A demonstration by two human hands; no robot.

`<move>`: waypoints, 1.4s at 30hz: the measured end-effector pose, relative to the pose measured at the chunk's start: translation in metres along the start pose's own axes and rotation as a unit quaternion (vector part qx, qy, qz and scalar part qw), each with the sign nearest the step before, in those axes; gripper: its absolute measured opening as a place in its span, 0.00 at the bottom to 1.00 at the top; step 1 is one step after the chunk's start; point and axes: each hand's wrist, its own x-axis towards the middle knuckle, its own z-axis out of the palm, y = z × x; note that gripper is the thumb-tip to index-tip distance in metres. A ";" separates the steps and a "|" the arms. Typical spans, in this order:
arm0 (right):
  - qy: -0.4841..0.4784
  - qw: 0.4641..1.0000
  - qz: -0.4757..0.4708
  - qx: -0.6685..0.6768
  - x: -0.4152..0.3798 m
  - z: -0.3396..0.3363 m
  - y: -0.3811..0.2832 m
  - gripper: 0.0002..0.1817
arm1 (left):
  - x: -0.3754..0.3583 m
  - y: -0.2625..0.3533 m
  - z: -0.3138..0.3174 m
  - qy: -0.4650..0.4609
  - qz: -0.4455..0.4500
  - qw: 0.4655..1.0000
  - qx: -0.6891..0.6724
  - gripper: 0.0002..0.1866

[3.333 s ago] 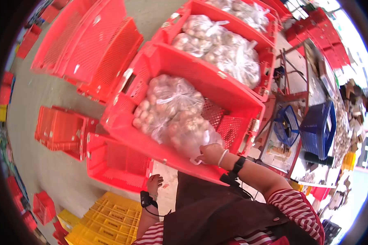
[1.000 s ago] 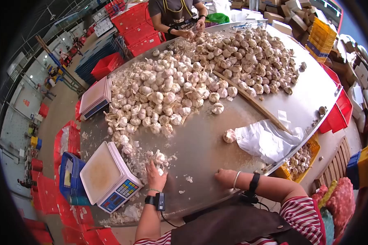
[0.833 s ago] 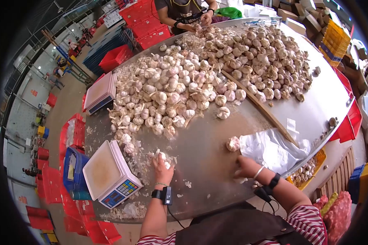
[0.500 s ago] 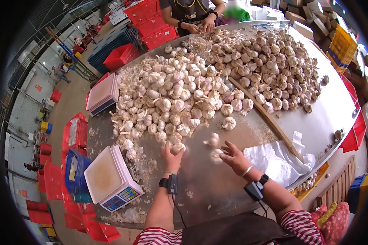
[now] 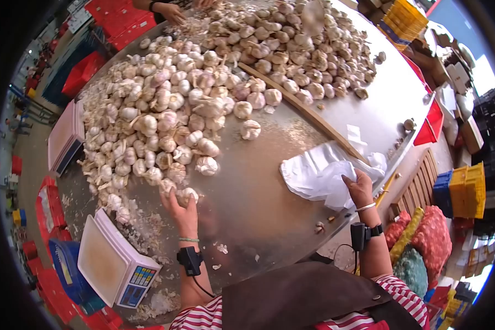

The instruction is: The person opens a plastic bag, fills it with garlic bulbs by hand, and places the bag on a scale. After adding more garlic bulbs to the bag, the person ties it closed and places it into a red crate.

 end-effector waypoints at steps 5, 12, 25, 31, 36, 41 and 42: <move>0.116 0.988 -0.106 0.011 -0.045 -0.022 -0.035 0.12 | -0.009 0.064 -0.012 0.018 0.073 0.996 -0.042 0.24; 0.028 0.969 -0.239 0.051 -0.074 -0.020 -0.063 0.17 | -0.092 0.157 0.040 -0.501 0.062 0.772 -0.386 0.16; -0.567 0.802 -0.128 0.134 -0.030 -0.032 -0.060 0.19 | -0.155 0.193 0.105 -0.400 -0.203 0.775 -0.446 0.16; -0.367 0.843 -0.384 0.090 0.003 0.019 -0.036 0.13 | -0.180 0.206 0.124 -0.281 -0.275 0.793 -0.465 0.11; -0.405 0.840 -0.252 0.260 0.015 0.039 -0.014 0.07 | -0.188 0.211 0.107 -0.222 -0.248 0.834 -0.440 0.08; -0.289 0.896 -0.213 0.260 0.061 0.020 -0.016 0.07 | -0.193 0.189 0.104 -0.169 -0.278 0.828 -0.457 0.07; -0.335 0.881 -0.239 0.233 0.056 0.006 -0.027 0.09 | -0.195 0.195 0.098 -0.161 -0.284 0.812 -0.484 0.07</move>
